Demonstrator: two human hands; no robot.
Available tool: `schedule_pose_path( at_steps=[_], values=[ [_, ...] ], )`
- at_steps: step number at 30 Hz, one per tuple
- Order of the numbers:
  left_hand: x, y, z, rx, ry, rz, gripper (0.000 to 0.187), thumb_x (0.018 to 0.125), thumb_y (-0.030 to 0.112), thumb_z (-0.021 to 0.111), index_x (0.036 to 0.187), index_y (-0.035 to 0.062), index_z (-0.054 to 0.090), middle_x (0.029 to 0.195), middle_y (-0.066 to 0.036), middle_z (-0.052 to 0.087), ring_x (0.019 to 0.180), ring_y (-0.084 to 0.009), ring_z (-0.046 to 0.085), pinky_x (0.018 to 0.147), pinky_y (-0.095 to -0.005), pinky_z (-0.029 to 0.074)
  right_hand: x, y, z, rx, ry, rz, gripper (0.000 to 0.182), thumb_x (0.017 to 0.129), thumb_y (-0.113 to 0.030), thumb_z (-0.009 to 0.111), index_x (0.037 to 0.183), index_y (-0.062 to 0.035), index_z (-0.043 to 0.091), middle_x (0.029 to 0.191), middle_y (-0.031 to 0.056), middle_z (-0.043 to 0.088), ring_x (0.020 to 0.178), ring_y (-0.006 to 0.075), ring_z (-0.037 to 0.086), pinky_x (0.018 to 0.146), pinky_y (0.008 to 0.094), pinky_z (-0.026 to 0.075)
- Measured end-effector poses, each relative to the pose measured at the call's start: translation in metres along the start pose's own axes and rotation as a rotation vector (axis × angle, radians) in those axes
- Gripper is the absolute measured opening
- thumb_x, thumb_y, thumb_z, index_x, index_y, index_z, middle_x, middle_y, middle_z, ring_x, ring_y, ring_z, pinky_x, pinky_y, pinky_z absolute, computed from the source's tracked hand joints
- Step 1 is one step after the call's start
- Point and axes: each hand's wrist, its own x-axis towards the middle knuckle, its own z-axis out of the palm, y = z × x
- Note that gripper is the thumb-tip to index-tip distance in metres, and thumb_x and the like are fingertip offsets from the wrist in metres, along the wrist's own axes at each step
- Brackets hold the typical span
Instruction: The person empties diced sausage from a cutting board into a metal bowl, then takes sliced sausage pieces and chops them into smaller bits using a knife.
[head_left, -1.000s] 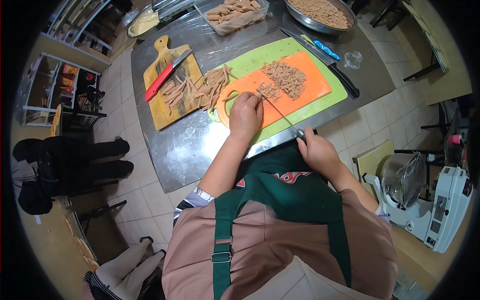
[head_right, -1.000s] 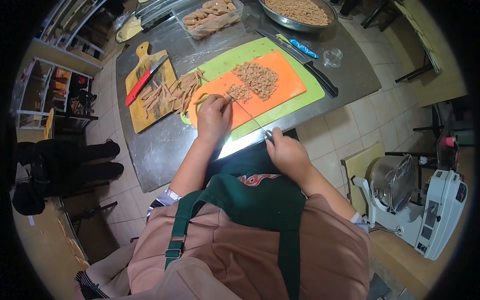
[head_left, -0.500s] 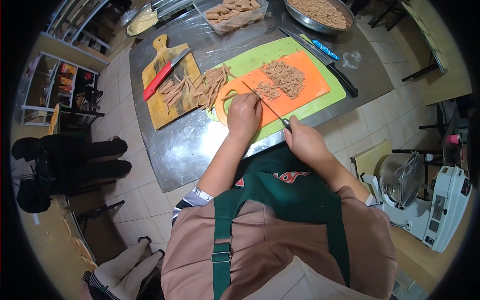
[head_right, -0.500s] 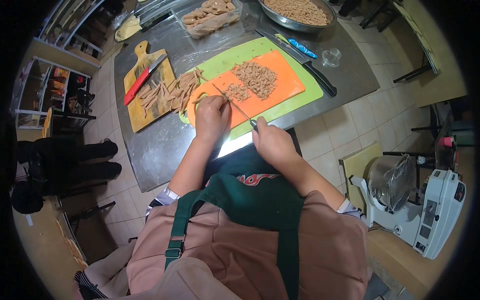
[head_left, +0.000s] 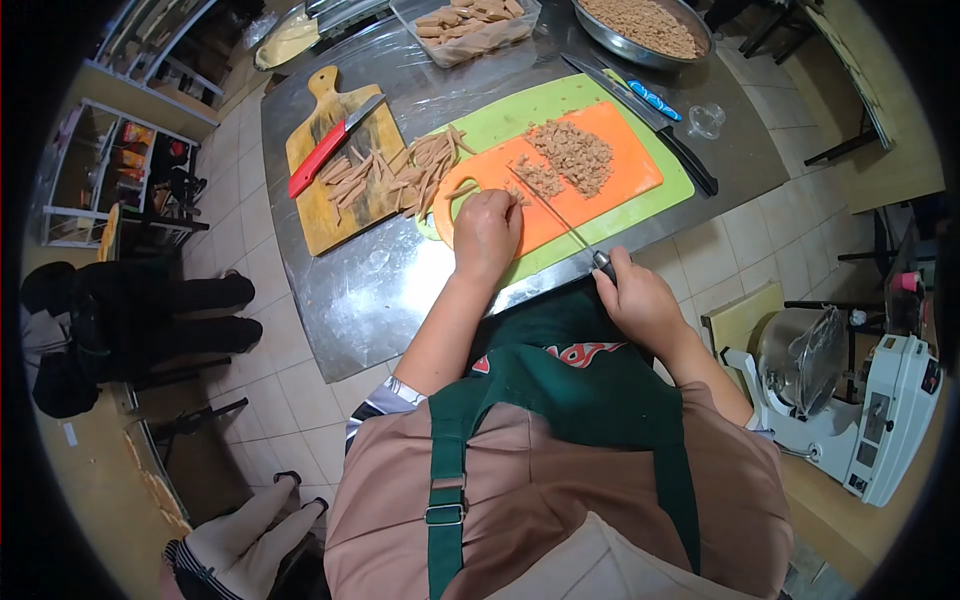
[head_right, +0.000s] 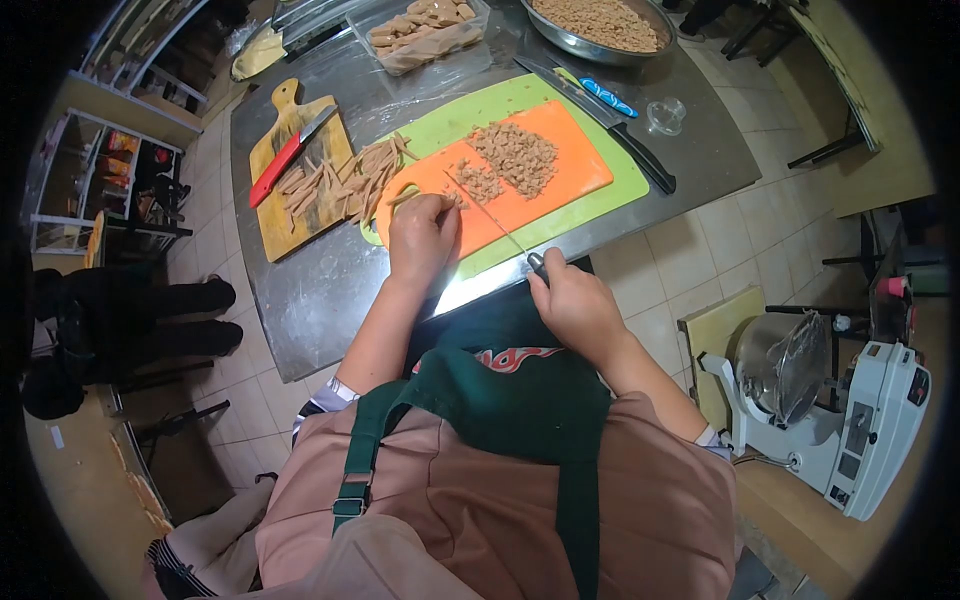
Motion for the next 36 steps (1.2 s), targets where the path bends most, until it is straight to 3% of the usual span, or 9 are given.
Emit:
schedule_pose_path(
  at_steps=[2, 12, 14, 18, 24, 36],
  values=[
    [0.000, 0.001, -0.001, 0.023, -0.011, -0.020, 0.009, 0.072, 0.009, 0.064, 0.073, 0.0005, 0.062, 0.072, -0.014, 0.060, 0.070, -0.0308, 0.058, 0.066, -0.0389, 0.047, 0.000, -0.003, 0.000, -0.003, -0.004, -0.016, 0.025, 0.088, -0.024, 0.050, 0.091, -0.0006, 0.043, 0.066, 0.0219, 0.059, 0.062, 0.0408, 0.058, 0.059, 0.0504, 0.046],
    [0.002, 0.002, -0.004, 0.011, 0.016, -0.004, 0.006, 0.071, 0.005, 0.063, 0.071, -0.0005, 0.060, 0.071, -0.015, 0.059, 0.070, -0.0317, 0.056, 0.066, -0.0402, 0.046, 0.016, -0.007, 0.017, -0.036, -0.089, 0.030, 0.024, 0.088, -0.023, 0.049, 0.093, 0.0002, 0.043, 0.068, 0.0220, 0.060, 0.065, 0.0400, 0.060, 0.061, 0.0494, 0.047],
    [0.002, 0.003, -0.008, 0.006, -0.026, 0.015, 0.010, 0.073, 0.010, 0.063, 0.073, 0.0005, 0.062, 0.072, -0.014, 0.060, 0.072, -0.0317, 0.058, 0.066, -0.0399, 0.046, 0.011, -0.005, 0.015, -0.040, -0.071, 0.027, 0.024, 0.089, -0.023, 0.048, 0.094, 0.0003, 0.043, 0.069, 0.0222, 0.060, 0.066, 0.0402, 0.060, 0.061, 0.0496, 0.047],
    [0.002, 0.012, -0.013, -0.003, -0.097, 0.032, 0.008, 0.071, 0.005, 0.064, 0.070, -0.0005, 0.058, 0.069, -0.015, 0.057, 0.069, -0.0316, 0.055, 0.065, -0.0407, 0.045, 0.013, -0.007, 0.015, -0.045, -0.077, 0.040, 0.025, 0.089, -0.023, 0.049, 0.093, 0.0003, 0.044, 0.068, 0.0219, 0.060, 0.065, 0.0400, 0.060, 0.061, 0.0493, 0.047],
    [0.002, 0.001, 0.000, 0.069, 0.009, 0.039, 0.012, 0.073, 0.011, 0.065, 0.070, 0.0006, 0.059, 0.069, -0.014, 0.058, 0.069, -0.0315, 0.056, 0.064, -0.0400, 0.045, 0.006, -0.001, 0.015, -0.076, -0.058, 0.019, 0.025, 0.089, -0.024, 0.049, 0.093, -0.0006, 0.044, 0.066, 0.0205, 0.059, 0.063, 0.0395, 0.059, 0.059, 0.0491, 0.048],
    [-0.001, 0.001, 0.000, 0.030, 0.042, 0.068, 0.009, 0.070, 0.005, 0.065, 0.069, 0.0009, 0.057, 0.069, -0.013, 0.057, 0.069, -0.0301, 0.054, 0.063, -0.0393, 0.045, -0.012, -0.004, -0.001, -0.075, -0.028, 0.008, 0.024, 0.088, -0.024, 0.051, 0.091, -0.0014, 0.044, 0.065, 0.0202, 0.059, 0.061, 0.0397, 0.058, 0.057, 0.0487, 0.047]
  ],
)
